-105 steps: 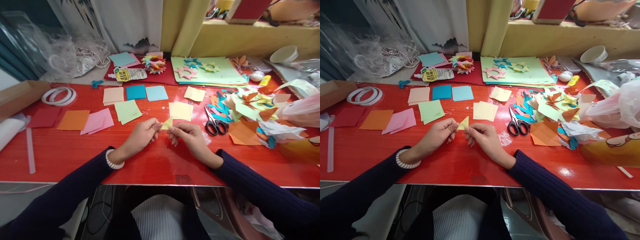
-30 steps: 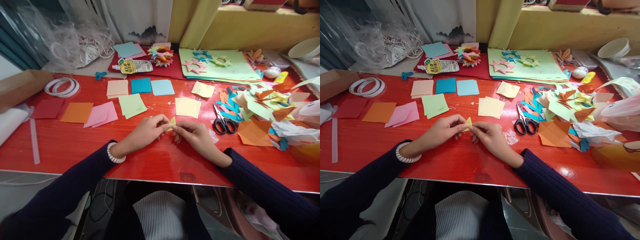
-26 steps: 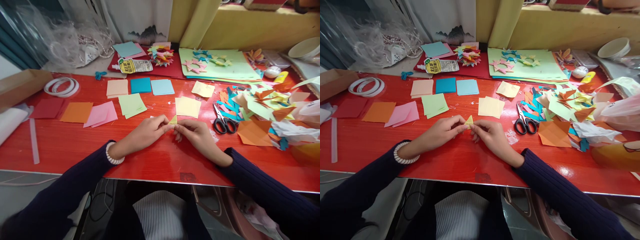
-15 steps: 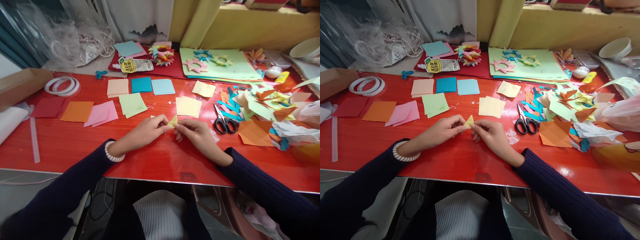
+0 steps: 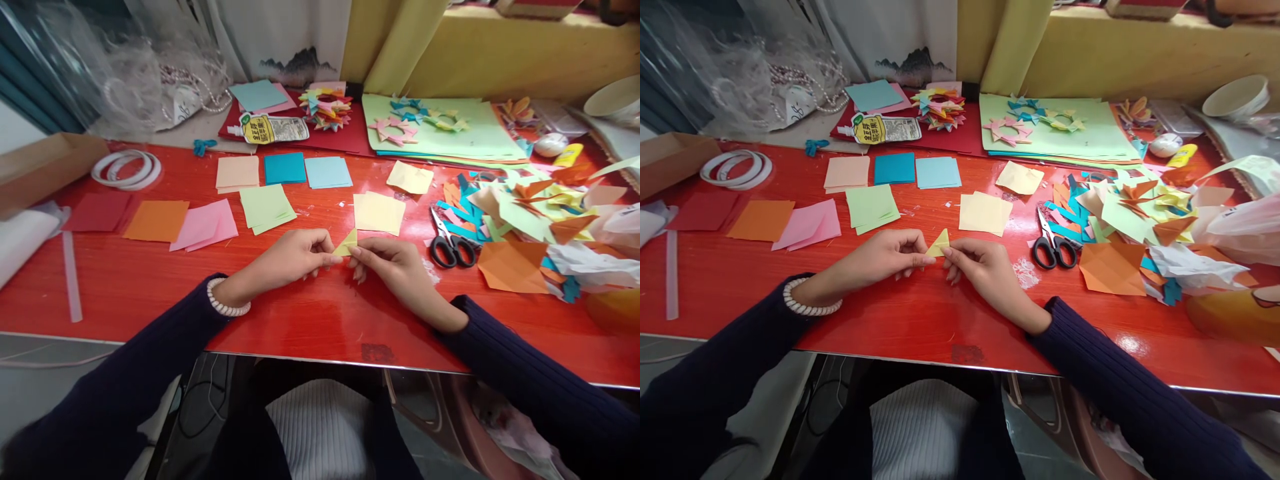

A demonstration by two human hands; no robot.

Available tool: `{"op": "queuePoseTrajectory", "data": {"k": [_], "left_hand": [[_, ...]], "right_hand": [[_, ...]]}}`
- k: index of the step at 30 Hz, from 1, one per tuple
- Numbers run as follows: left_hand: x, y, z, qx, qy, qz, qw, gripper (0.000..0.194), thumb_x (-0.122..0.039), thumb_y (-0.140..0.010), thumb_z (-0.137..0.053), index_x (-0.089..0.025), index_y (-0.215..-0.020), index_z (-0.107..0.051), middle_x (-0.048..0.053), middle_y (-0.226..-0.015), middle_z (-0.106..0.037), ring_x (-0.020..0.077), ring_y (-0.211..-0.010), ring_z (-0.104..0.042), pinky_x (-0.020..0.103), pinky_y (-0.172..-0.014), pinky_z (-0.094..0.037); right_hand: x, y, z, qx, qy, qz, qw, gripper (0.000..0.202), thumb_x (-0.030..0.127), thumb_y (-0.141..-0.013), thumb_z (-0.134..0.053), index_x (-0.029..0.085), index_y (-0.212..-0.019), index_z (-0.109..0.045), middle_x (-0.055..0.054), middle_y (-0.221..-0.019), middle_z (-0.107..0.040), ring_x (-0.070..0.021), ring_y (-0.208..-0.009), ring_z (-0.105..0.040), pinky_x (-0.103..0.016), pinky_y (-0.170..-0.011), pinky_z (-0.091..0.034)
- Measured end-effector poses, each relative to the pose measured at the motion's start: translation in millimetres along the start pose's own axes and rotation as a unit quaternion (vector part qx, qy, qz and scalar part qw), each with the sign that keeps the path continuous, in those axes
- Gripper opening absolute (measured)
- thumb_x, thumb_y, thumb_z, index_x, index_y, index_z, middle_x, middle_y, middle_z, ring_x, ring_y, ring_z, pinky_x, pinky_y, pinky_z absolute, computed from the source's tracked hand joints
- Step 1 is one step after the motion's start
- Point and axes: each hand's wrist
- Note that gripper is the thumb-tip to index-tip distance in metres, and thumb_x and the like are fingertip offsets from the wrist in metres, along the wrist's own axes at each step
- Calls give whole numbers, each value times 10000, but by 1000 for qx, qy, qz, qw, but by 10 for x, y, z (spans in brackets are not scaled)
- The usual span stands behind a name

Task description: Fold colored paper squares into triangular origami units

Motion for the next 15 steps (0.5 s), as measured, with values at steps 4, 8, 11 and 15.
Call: {"op": "queuePoseTrajectory", "data": {"k": [4, 8, 11, 15], "left_hand": [[15, -7, -5, 8, 25, 6, 1000, 231, -361, -808, -569, -179, -714, -463, -34, -566, -505, 73, -472, -480, 187, -441, -363], [-14, -11, -46, 27, 13, -10, 1000, 221, -381, -844, -514, -172, -785, -472, -14, -677, -556, 87, -544, -537, 215, -523, -421], [-36, 0, -107, -41, -44, -70, 996, 195, -365, -875, -475, -177, -828, -493, -7, -758, -567, 94, -634, -522, 218, -572, -398], [-31, 28, -192, -101, -123, -124, 979, 185, -262, -899, -441, -182, -732, -429, -23, -675, -512, 96, -613, -449, 230, -574, -339]], "right_hand": [[-9, 1, 7, 10, 14, 4, 1000, 317, 423, -855, -522, 158, -712, -620, -16, -600, -619, -105, -528, -574, -243, -538, -470], [-23, 2, 15, 14, 58, 16, 998, 318, 422, -867, -501, 161, -722, -612, -12, -591, -611, -107, -518, -569, -247, -533, -458], [-20, 19, 11, 36, 108, 45, 993, 270, 366, -876, -503, 162, -734, -609, -6, -590, -608, -107, -526, -570, -244, -536, -444], [-7, 54, -11, 59, 152, 61, 985, 240, 285, -888, -485, 167, -709, -592, 12, -556, -584, -94, -508, -551, -226, -508, -413]]}}
Point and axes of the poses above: each hand's wrist, its own y-axis away from the middle knuckle, its own z-axis out of the back of the hand, x = y × z
